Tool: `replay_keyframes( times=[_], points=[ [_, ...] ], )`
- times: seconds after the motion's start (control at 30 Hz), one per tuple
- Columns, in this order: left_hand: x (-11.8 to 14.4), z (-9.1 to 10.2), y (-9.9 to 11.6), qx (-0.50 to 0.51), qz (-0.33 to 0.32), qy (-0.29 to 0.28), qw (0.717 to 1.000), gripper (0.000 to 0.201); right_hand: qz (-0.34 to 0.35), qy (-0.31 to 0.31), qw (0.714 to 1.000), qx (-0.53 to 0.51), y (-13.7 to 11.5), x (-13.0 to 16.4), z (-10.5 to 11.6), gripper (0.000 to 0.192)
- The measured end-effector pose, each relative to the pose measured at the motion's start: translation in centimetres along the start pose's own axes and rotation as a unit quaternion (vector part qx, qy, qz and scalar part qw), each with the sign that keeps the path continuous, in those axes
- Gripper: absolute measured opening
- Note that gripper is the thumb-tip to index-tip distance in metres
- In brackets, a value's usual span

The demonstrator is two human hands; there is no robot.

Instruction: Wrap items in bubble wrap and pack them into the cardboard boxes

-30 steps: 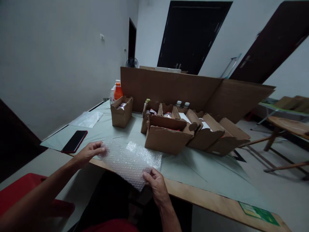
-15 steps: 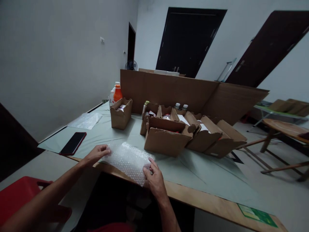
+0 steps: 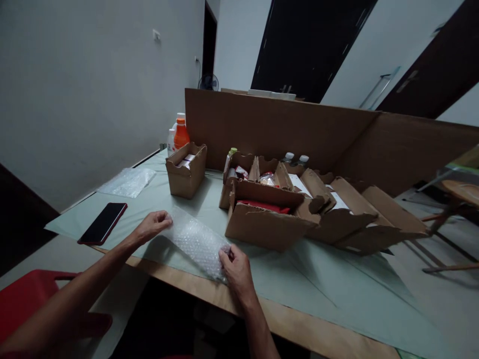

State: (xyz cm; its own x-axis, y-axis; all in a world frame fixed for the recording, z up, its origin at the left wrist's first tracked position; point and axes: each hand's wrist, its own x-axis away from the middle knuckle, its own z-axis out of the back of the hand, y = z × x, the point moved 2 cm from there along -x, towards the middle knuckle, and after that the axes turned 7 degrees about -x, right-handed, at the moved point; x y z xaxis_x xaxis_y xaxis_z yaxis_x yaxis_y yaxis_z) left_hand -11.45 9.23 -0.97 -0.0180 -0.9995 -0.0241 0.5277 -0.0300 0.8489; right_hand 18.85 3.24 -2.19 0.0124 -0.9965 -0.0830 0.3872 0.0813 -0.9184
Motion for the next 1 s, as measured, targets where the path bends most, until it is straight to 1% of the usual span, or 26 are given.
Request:
replay_keyframes(
  times=[0.1, 0.23, 0.4, 0.53, 0.67, 0.8, 0.83, 0.9, 1.0],
  points=[
    [-1.5, -0.7, -1.3, -0.043, 0.021, 0.027, 0.998, 0.017, -0.008, 0.008, 0.999, 0.032, 0.8, -1.4, -0.9, 0.023],
    [-2.1, -1.6, -2.4, -0.069, 0.033, 0.035, 0.996, 0.015, -0.016, -0.003, 0.998, 0.054, 1.3, -1.8, -1.3, 0.022],
    [-1.6, -1.3, -2.4, -0.064, 0.020, 0.025, 0.997, 0.017, -0.002, -0.017, 0.998, 0.062, 0.4, -1.6, -0.8, 0.025],
    [-0.8, -0.8, -2.3, -0.079, 0.008, 0.028, 0.996, 0.017, 0.012, -0.010, 0.997, 0.076, -0.7, -1.3, -0.4, 0.027],
    [-0.2, -0.8, -2.2, -0.126, 0.006, 0.048, 0.991, 0.016, 0.008, 0.004, 0.992, 0.130, -0.9, -0.9, -0.5, 0.024],
    [-0.1, -1.4, -1.9, -0.189, 0.017, 0.067, 0.980, 0.013, -0.013, 0.024, 0.979, 0.201, -0.5, -0.7, -1.1, 0.016],
    [-0.2, -1.5, -1.9, -0.203, 0.023, 0.071, 0.976, 0.010, -0.017, 0.029, 0.976, 0.216, -0.3, -0.7, -1.2, 0.018],
    [-0.3, -1.8, -2.0, -0.224, 0.034, 0.078, 0.971, 0.005, -0.019, 0.036, 0.970, 0.239, -0.1, -0.6, -1.0, 0.030],
    [-0.1, -1.7, -2.2, -0.243, 0.034, 0.089, 0.965, 0.034, -0.012, 0.040, 0.961, 0.272, 0.2, -0.8, 0.0, 0.042]
  ],
)
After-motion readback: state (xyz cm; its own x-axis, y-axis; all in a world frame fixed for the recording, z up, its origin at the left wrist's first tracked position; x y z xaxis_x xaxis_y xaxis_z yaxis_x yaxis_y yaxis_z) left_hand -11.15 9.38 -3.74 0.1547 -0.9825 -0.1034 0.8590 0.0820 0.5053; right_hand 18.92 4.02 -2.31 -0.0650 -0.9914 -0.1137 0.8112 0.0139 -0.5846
